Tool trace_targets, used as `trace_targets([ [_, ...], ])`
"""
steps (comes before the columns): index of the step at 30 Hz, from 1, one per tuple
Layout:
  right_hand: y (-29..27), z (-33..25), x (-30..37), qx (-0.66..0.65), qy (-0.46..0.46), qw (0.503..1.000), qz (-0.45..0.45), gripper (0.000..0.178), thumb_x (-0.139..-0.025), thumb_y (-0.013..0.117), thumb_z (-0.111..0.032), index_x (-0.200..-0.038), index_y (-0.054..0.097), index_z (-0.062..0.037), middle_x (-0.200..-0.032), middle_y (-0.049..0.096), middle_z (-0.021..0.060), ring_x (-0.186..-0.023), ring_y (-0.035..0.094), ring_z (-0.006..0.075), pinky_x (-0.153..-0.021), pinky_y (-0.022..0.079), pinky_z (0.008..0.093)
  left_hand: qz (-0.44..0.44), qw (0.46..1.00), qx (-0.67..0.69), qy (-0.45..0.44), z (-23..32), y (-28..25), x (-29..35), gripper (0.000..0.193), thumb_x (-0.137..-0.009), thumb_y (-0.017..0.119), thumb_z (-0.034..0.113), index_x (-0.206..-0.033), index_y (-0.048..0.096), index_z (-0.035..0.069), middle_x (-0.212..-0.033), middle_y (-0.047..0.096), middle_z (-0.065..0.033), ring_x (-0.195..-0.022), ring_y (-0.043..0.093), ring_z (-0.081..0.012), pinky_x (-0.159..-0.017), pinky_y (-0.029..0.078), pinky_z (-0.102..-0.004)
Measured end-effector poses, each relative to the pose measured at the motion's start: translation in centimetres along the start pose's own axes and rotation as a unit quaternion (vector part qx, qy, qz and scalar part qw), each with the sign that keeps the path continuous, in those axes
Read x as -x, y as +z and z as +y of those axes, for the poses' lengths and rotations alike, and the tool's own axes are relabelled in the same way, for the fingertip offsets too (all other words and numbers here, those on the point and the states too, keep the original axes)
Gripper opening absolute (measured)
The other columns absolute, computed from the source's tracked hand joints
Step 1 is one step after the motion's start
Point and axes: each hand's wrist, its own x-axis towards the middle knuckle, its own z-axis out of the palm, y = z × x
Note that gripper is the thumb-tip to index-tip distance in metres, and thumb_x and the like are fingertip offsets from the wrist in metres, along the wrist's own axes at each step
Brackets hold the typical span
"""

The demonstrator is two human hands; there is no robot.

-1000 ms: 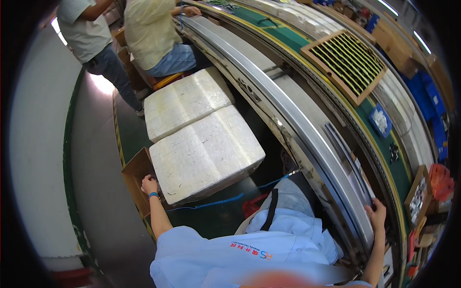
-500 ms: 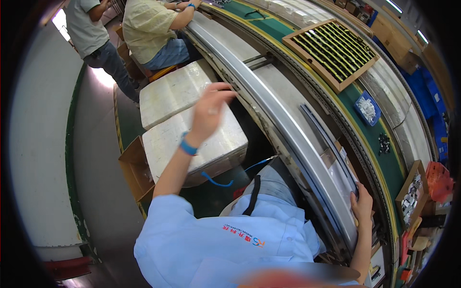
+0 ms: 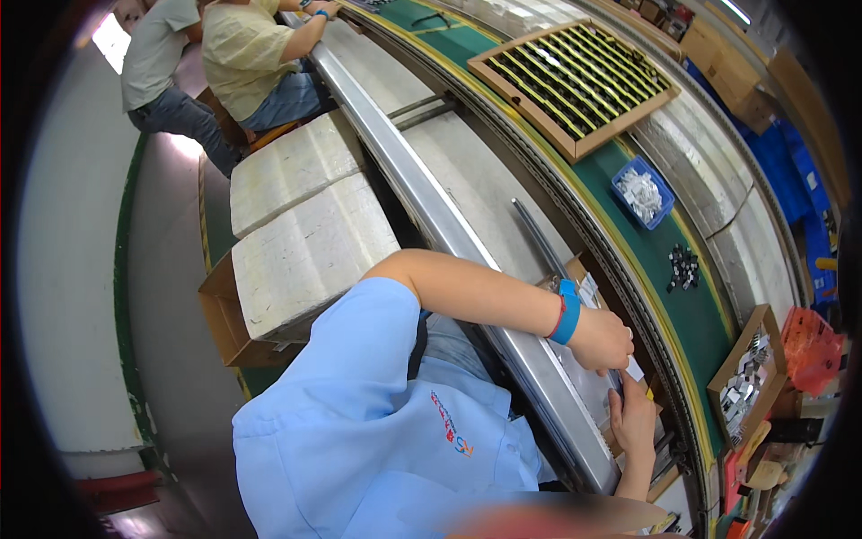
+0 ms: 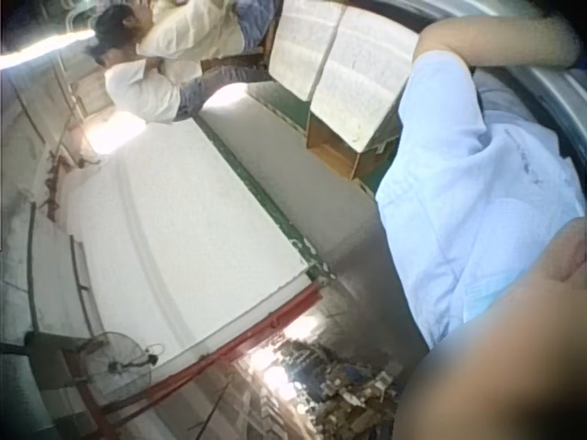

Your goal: Manually assemble electronic components and IC chips into housing or rails on a production line.

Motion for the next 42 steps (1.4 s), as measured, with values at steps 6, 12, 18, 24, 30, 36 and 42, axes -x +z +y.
trace_targets([
  [6, -0.5, 0.1, -0.8, -0.113, 0.017, 0.992, -0.043, 0.043, -0.085, 0.063, -0.017, -0.126, 0.054, -0.0045, -0.109, 0.063, 0.0211, -0.098, 0.062, 0.0378, -0.084, 0.049, 0.0419, -0.126, 0.979, 0.139, -0.079, -2.6, 2.1, -0.9, 0.024, -0.082, 0.067, 0.022, -0.092, 0.065, 0.001, -0.088, 0.062, -0.0169, -0.088, 0.063, -0.0368, -0.074, 0.051, -0.0447],
  [12, -1.8, 0.1, -0.2, -0.175, 0.039, 0.984, 0.001, 0.031, -0.08, 0.067, -0.01, -0.111, 0.062, -0.0084, -0.099, 0.065, 0.0136, -0.089, 0.063, 0.0347, -0.076, 0.05, 0.0403, -0.12, 0.974, 0.162, -0.104, -3.1, 0.8, 0.1, 0.026, -0.079, 0.07, 0.022, -0.093, 0.064, 0.001, -0.096, 0.061, -0.0153, -0.09, 0.063, -0.0367, -0.077, 0.051, -0.0453],
  [18, -2.6, 1.7, 0.1, -0.14, 0.09, 0.983, 0.075, 0.014, -0.077, 0.068, -0.007, -0.087, 0.059, -0.002, -0.089, 0.055, 0.014, -0.084, 0.057, 0.0328, -0.074, 0.047, 0.037, -0.121, 0.977, 0.128, -0.122, -4.0, -0.3, -0.3, 0.025, -0.079, 0.07, 0.022, -0.095, 0.063, 0.004, -0.094, 0.064, -0.0158, -0.086, 0.064, -0.037, -0.073, 0.052, -0.0467],
  [24, -4.3, 1.8, 0.0, -0.134, 0.129, 0.976, 0.112, 0.016, -0.08, 0.069, -0.014, -0.091, 0.063, -0.0038, -0.087, 0.063, 0.0118, -0.076, 0.061, 0.0307, -0.066, 0.048, 0.0337, -0.019, 0.982, 0.099, -0.159, -5.5, -3.4, 1.7, 0.023, -0.078, 0.07, 0.013, -0.099, 0.063, 0.006, -0.093, 0.063, -0.0114, -0.087, 0.062, -0.0332, -0.073, 0.05, -0.0409],
  [30, -5.6, 3.0, 1.8, -0.217, 0.173, 0.931, 0.239, 0.021, -0.078, 0.072, -0.011, -0.094, 0.064, -0.001, -0.083, 0.062, 0.0075, -0.072, 0.059, 0.0174, -0.068, 0.047, 0.0263, 0.154, 0.978, 0.027, -0.141, -4.4, -7.4, 0.3, 0.023, -0.073, 0.073, 0.005, -0.094, 0.064, 0.003, -0.088, 0.061, -0.0098, -0.082, 0.061, -0.0286, -0.068, 0.049, -0.0337],
  [36, -6.8, 3.8, 2.5, -0.304, 0.171, 0.879, 0.326, 0.019, -0.081, 0.07, -0.005, -0.097, 0.063, 0.0025, -0.087, 0.061, 0.0025, -0.079, 0.057, 0.0079, -0.07, 0.045, 0.0201, 0.326, 0.93, -0.114, -0.129, -4.5, -9.7, 1.5, 0.027, -0.065, 0.074, -0.002, -0.09, 0.067, 0.007, -0.09, 0.063, -0.0058, -0.081, 0.06, -0.0251, -0.07, 0.045, -0.0328],
  [42, -6.8, 3.7, 3.7, -0.447, 0.044, 0.789, 0.419, 0.024, -0.078, 0.072, 0.004, -0.1, 0.062, 0.0027, -0.094, 0.06, 0.0058, -0.08, 0.057, 0.0095, -0.073, 0.047, 0.0204, 0.342, 0.928, -0.082, -0.127, -4.0, -8.9, 0.9, 0.027, -0.066, 0.075, 0.001, -0.091, 0.064, 0.005, -0.085, 0.063, -0.0064, -0.077, 0.06, -0.0218, -0.072, 0.044, -0.0305],
])
